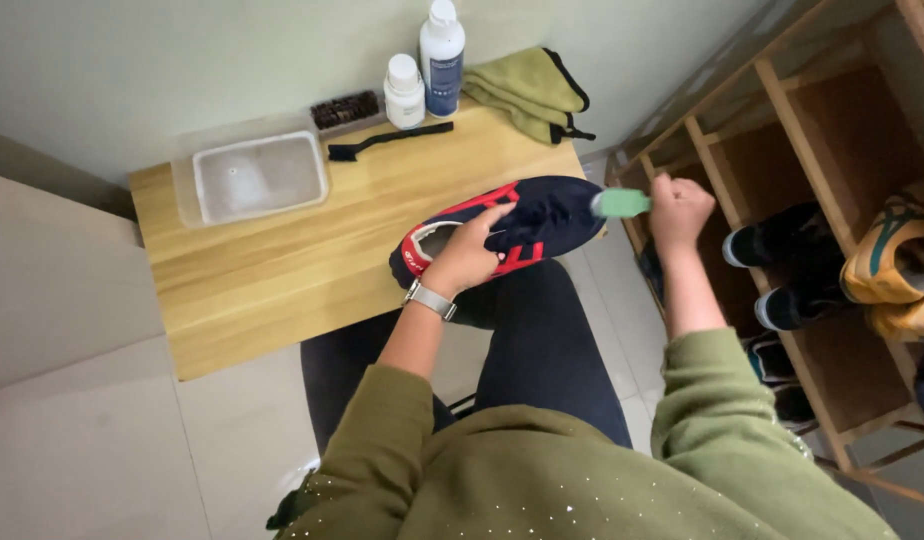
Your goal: The person scrubs a dark blue and red sneaker with a green brush while seated at a wooden table. They dip the brush into a small container of liquid and continue scrubbing the shoe's upper and side panels.
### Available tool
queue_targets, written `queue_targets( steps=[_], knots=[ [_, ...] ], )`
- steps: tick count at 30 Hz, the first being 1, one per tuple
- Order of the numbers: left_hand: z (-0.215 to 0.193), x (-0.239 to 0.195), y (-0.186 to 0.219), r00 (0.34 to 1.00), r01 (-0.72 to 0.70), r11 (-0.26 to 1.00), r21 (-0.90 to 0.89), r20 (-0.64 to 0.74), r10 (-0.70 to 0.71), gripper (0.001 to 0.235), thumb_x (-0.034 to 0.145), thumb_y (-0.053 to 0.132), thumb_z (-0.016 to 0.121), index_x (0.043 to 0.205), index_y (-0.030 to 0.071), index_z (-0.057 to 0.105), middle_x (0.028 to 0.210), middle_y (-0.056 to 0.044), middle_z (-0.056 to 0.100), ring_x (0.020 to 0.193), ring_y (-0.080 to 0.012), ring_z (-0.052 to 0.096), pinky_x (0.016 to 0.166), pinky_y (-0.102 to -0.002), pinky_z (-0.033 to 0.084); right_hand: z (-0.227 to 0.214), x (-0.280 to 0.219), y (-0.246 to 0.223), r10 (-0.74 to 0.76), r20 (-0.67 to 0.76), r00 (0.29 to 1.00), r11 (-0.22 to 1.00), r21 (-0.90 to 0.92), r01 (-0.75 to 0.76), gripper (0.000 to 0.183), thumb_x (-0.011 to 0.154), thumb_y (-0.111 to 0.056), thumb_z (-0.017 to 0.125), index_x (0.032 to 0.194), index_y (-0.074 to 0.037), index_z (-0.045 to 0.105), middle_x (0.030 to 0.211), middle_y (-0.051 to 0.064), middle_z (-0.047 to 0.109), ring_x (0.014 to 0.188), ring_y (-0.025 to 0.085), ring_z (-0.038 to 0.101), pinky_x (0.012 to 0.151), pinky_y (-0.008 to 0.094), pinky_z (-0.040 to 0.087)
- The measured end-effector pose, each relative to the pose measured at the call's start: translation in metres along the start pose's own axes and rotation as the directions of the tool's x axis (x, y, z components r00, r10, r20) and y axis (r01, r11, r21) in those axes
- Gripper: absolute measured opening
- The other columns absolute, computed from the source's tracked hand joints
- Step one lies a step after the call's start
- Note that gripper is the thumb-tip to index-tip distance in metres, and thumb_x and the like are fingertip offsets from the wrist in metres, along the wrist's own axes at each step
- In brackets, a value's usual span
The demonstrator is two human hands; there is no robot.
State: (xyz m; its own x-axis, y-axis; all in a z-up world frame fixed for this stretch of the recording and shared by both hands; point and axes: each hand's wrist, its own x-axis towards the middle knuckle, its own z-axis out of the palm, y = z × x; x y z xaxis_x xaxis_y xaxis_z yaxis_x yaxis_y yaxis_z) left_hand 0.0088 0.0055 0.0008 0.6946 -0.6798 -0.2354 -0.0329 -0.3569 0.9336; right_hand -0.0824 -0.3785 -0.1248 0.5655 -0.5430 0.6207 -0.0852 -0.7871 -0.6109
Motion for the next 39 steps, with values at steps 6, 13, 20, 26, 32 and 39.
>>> queue_targets(
  steps=[6, 13, 20, 26, 32, 39],
  knots=[
    [0.001, 0.002, 0.005, 1.0, 0.019, 1.0, -0.001, -0.005, -0.019, 0.077, 0.079, -0.003, 0.066, 0.149, 0.025, 0.051, 0.143, -0.018, 0.059, 0.135, -0.0352, 0.053, 0.112, -0.042, 0.046, 0.005, 0.004, 0.005, 0.072, 0.038, 0.997, 0.988, -0.143, -0.066, 0.048, 0.098, -0.024, 0.075, 0.055, -0.009, 0.058, 0.06, 0.017, 0.055, 0.066, 0.036, 0.063, 0.063, 0.041, 0.047],
    [0.004, -0.002, 0.002, 0.999, 0.032, 0.999, 0.04, 0.006, -0.032, 0.076, 0.08, -0.002, 0.068, 0.15, 0.023, 0.05, 0.144, -0.02, 0.057, 0.136, -0.0365, 0.052, 0.112, -0.044, 0.045, 0.018, -0.002, 0.02, -0.676, 0.292, 0.677, 0.443, -0.572, 0.69, 0.008, 0.096, -0.012, 0.072, 0.091, -0.015, 0.067, 0.061, 0.01, 0.054, 0.058, 0.03, 0.055, 0.045, 0.041, 0.041],
    [0.002, 0.004, -0.002, 1.0, 0.019, 1.0, 0.014, -0.017, -0.019, 0.078, 0.079, -0.002, 0.069, 0.149, 0.025, 0.05, 0.146, -0.017, 0.057, 0.138, -0.0348, 0.049, 0.114, -0.043, 0.043, 0.009, -0.018, -0.031, -0.137, 0.108, 0.985, 0.938, -0.307, 0.164, 0.044, 0.093, -0.021, 0.075, 0.053, -0.009, 0.057, 0.054, 0.014, 0.055, 0.06, 0.037, 0.062, 0.057, 0.043, 0.047],
    [0.005, -0.001, 0.009, 1.0, 0.009, 1.0, 0.008, -0.009, -0.009, 0.076, 0.079, -0.004, 0.067, 0.149, 0.019, 0.051, 0.145, -0.022, 0.056, 0.139, -0.0382, 0.048, 0.115, -0.045, 0.041, 0.018, -0.028, 0.024, -0.446, 0.124, 0.886, 0.757, -0.477, 0.448, 0.047, 0.098, -0.016, 0.072, 0.057, -0.018, 0.05, 0.055, 0.006, 0.048, 0.056, 0.028, 0.053, 0.052, 0.035, 0.042],
    [0.003, 0.005, -0.005, 1.0, 0.03, 0.997, 0.065, -0.008, -0.029, 0.078, 0.079, 0.001, 0.071, 0.15, 0.026, 0.05, 0.147, -0.016, 0.056, 0.14, -0.0325, 0.048, 0.115, -0.042, 0.042, 0.004, -0.021, 0.015, -0.515, 0.103, 0.851, 0.748, -0.432, 0.504, 0.043, 0.095, -0.013, 0.074, 0.059, -0.014, 0.051, 0.056, 0.008, 0.051, 0.06, 0.029, 0.056, 0.052, 0.036, 0.042],
    [0.006, 0.005, -0.005, 0.998, 0.048, 0.996, 0.072, -0.042, -0.045, 0.08, 0.078, 0.0, 0.069, 0.15, 0.028, 0.05, 0.145, -0.014, 0.059, 0.136, -0.0312, 0.052, 0.113, -0.04, 0.045, 0.017, -0.038, -0.063, -0.752, 0.138, 0.644, 0.441, -0.62, 0.648, 0.033, 0.095, -0.007, 0.068, 0.068, -0.014, 0.051, 0.059, 0.008, 0.041, 0.054, 0.027, 0.041, 0.044, 0.039, 0.031]
  ],
)
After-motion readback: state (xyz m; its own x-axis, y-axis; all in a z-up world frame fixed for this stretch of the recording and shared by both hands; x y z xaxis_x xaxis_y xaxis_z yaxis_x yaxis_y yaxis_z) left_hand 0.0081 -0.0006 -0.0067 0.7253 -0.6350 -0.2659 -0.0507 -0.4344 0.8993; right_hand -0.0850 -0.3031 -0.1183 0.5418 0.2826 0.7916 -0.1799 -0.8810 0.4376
